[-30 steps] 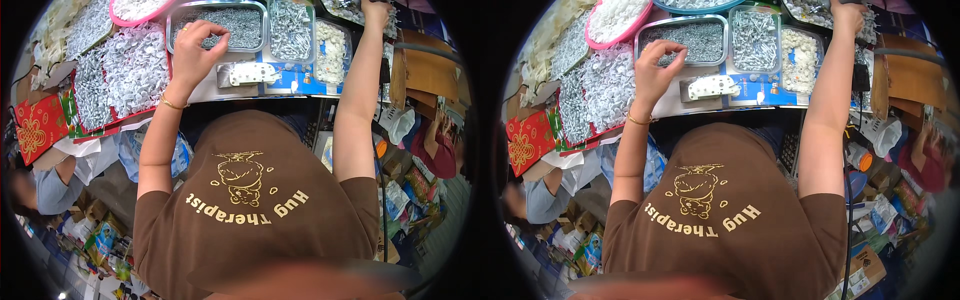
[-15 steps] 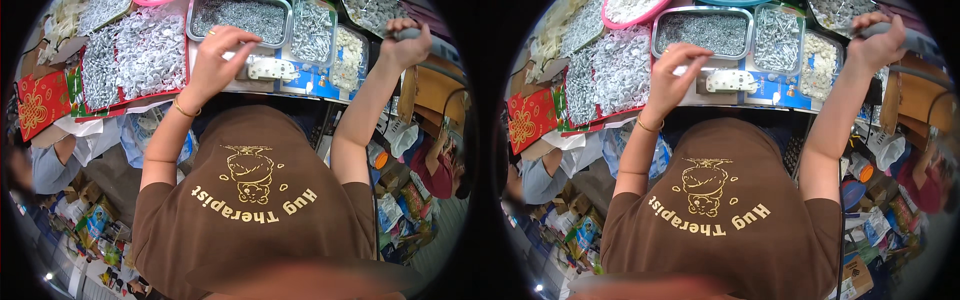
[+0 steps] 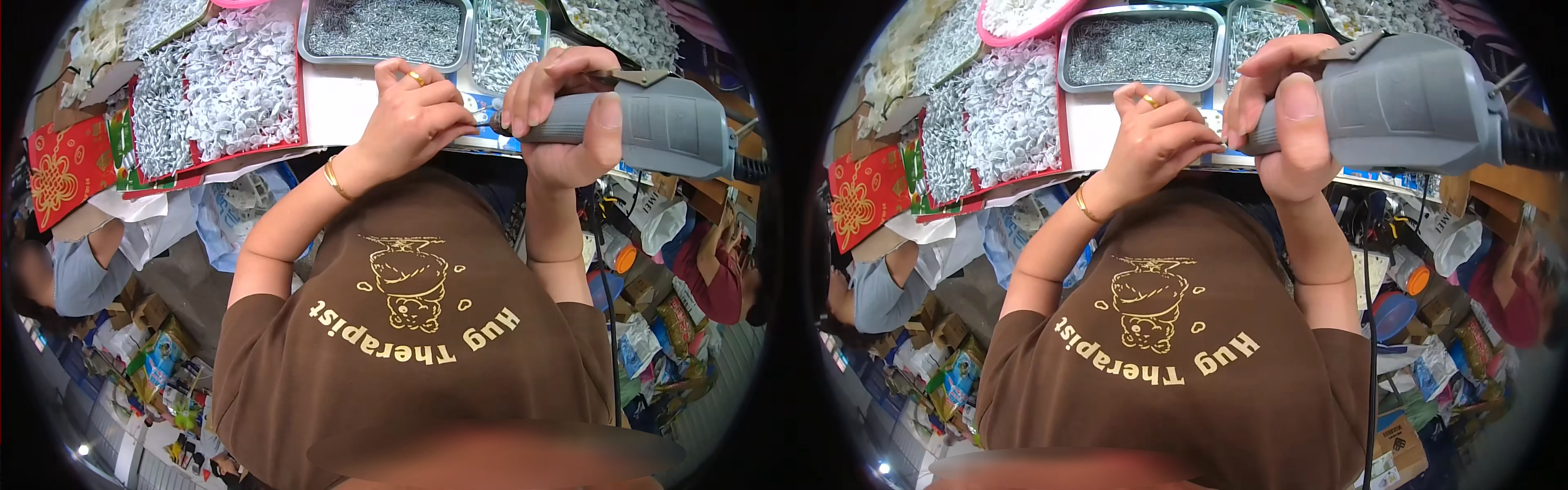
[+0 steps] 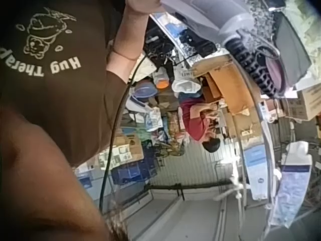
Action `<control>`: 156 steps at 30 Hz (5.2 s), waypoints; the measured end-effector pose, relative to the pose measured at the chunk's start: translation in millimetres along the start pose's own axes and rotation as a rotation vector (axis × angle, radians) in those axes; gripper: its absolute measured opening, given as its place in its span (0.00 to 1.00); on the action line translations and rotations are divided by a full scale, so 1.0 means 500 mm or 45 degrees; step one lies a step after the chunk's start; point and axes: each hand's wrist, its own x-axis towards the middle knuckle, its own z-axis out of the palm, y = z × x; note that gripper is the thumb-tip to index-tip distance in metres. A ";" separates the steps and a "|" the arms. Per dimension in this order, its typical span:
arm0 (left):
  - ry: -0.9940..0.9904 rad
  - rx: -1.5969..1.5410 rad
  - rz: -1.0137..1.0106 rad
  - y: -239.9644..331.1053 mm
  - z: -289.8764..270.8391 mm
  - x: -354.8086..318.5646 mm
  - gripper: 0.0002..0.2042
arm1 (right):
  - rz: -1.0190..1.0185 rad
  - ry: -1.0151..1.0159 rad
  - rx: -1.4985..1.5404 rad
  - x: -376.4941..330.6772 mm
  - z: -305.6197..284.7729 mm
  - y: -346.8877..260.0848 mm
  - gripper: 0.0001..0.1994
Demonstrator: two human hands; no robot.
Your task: Assemble small white plastic components using a handheld tool at a production workbench.
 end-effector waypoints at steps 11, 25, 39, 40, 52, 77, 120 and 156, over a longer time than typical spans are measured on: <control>-0.203 -0.235 -0.190 -0.013 0.005 0.005 0.18 | 0.004 -0.099 -0.206 -0.009 -0.005 0.028 0.18; -0.261 -0.277 -0.283 -0.012 0.003 0.004 0.19 | -0.035 -0.310 -0.138 0.033 -0.018 0.068 0.18; -0.003 -0.064 -0.554 -0.026 -0.043 -0.080 0.21 | -0.100 -0.538 -0.374 0.056 0.021 0.093 0.19; 0.005 -0.104 -0.586 -0.029 -0.040 -0.080 0.21 | -0.049 -0.333 -0.421 0.051 0.035 0.093 0.18; 0.113 -0.021 -0.528 -0.024 -0.029 -0.082 0.19 | 0.049 -0.558 -0.210 0.062 0.092 0.116 0.26; 0.147 0.095 -0.358 -0.010 -0.017 -0.096 0.19 | -0.023 -0.412 -0.339 0.001 0.033 0.072 0.22; -0.048 1.070 -0.918 -0.665 -0.417 0.241 0.27 | 0.385 1.416 -2.326 -0.015 -0.619 -0.083 0.15; 0.241 0.102 -0.515 -0.028 -0.010 -0.062 0.05 | 0.290 0.131 -0.771 -0.038 -0.122 0.012 0.12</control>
